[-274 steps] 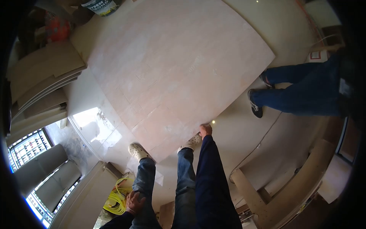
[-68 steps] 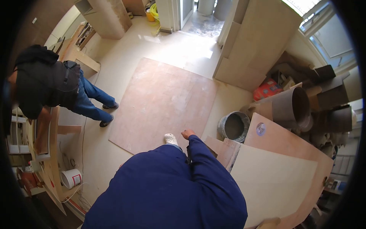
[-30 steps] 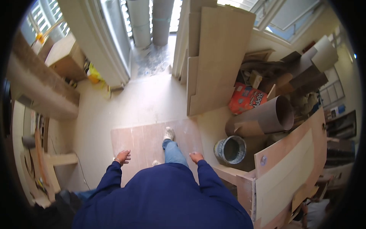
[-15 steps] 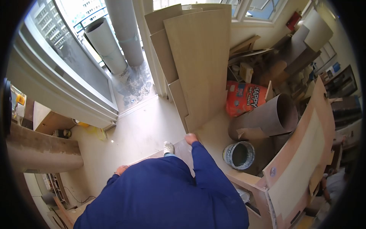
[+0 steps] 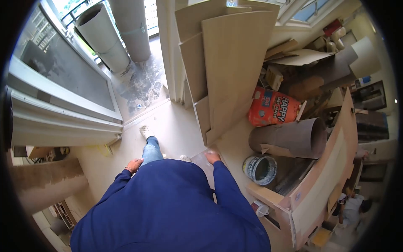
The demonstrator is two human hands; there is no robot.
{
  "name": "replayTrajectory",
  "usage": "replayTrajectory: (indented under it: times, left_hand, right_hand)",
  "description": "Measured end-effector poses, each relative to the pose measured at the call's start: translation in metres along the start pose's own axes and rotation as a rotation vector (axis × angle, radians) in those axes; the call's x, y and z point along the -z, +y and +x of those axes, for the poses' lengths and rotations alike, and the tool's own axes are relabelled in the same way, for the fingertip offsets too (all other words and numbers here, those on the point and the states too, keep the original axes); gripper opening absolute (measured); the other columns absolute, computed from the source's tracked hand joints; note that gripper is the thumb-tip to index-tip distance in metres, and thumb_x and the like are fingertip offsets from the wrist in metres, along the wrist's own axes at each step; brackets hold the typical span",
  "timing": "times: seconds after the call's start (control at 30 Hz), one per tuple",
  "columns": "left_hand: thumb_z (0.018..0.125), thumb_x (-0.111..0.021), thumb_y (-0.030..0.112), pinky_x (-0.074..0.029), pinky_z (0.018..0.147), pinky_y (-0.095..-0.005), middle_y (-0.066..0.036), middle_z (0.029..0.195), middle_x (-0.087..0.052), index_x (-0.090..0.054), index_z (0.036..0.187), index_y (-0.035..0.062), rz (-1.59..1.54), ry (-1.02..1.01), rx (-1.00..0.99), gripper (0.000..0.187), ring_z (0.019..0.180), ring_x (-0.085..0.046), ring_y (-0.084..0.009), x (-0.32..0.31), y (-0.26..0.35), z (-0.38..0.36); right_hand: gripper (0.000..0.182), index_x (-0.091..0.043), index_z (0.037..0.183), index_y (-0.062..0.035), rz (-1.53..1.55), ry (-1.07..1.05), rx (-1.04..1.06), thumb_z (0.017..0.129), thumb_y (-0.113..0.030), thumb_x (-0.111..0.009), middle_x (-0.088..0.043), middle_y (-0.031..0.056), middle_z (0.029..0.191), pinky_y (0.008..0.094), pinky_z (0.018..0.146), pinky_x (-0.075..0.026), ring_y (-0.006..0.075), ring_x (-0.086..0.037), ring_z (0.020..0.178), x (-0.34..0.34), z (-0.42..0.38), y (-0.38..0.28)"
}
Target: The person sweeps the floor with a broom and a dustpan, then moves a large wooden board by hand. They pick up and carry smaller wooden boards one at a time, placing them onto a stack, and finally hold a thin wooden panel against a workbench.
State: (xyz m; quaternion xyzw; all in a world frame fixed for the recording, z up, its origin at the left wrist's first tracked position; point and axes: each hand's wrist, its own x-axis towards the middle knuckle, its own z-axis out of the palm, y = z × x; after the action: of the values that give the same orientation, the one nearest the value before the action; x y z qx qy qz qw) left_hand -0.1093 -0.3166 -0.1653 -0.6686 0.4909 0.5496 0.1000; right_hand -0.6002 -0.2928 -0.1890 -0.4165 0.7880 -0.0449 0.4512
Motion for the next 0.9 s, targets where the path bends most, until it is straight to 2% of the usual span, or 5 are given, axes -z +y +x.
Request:
replayTrajectory:
  times: [0.27,0.6,0.67,0.8,0.9]
  left_hand:
    - [0.078,-0.051,0.055,-0.049,0.048,-0.0336,-0.008,0.074,-0.063,-0.06,0.101,0.0073,-0.014,0.067,-0.046,0.054,0.062,-0.06,-0.0185,0.183,-0.006,0.139]
    - [0.078,-0.051,0.051,-0.048,0.049,-0.0342,-0.009,0.077,-0.062,-0.056,0.112,0.0075,-0.044,0.062,-0.009,0.055,0.063,-0.059,-0.0196,0.305,-0.005,0.236]
    - [0.081,-0.04,0.053,-0.037,0.094,-0.0369,-0.018,0.117,-0.053,-0.056,0.113,0.0043,-0.037,-0.069,0.035,0.06,0.111,-0.048,-0.0335,0.306,0.0,0.238]
    - [0.08,-0.041,0.054,-0.037,0.094,-0.0373,-0.018,0.117,-0.053,-0.057,0.112,0.0047,-0.024,-0.113,0.018,0.061,0.112,-0.047,-0.0331,0.297,0.003,0.246]
    - [0.08,-0.048,0.05,-0.049,0.05,-0.0354,-0.012,0.076,-0.061,-0.056,0.107,0.0064,0.038,-0.131,-0.025,0.052,0.061,-0.059,-0.0217,0.289,0.006,0.262]
  right_hand:
    - [0.043,-0.054,0.115,-0.0101,0.268,-0.07,-0.558,0.08,-0.035,-0.054,-0.06,0.0057,0.097,0.0333,0.053,-0.047,0.0171,-0.059,0.072,0.006,-0.039,-0.112]
    - [0.042,-0.05,0.117,-0.0076,0.401,0.067,-0.43,0.084,-0.034,-0.054,-0.059,0.0051,0.097,0.0273,0.061,-0.046,0.0138,-0.058,0.08,0.042,-0.017,-0.292]
    - [0.044,-0.05,0.118,-0.007,0.393,0.07,-0.421,0.084,-0.034,-0.055,-0.059,0.0055,0.099,0.027,0.062,-0.046,0.0141,-0.058,0.081,0.042,-0.018,-0.317]
    - [0.048,-0.049,0.121,-0.0045,0.353,0.059,-0.311,0.083,-0.034,-0.056,-0.059,0.0069,0.102,0.0264,0.064,-0.045,0.0149,-0.058,0.083,0.028,-0.019,-0.325]
    - [0.048,-0.05,0.119,-0.0028,0.314,0.047,-0.317,0.083,-0.033,-0.056,-0.059,0.0074,0.101,0.0269,0.067,-0.046,0.0155,-0.059,0.081,0.023,-0.028,-0.334]
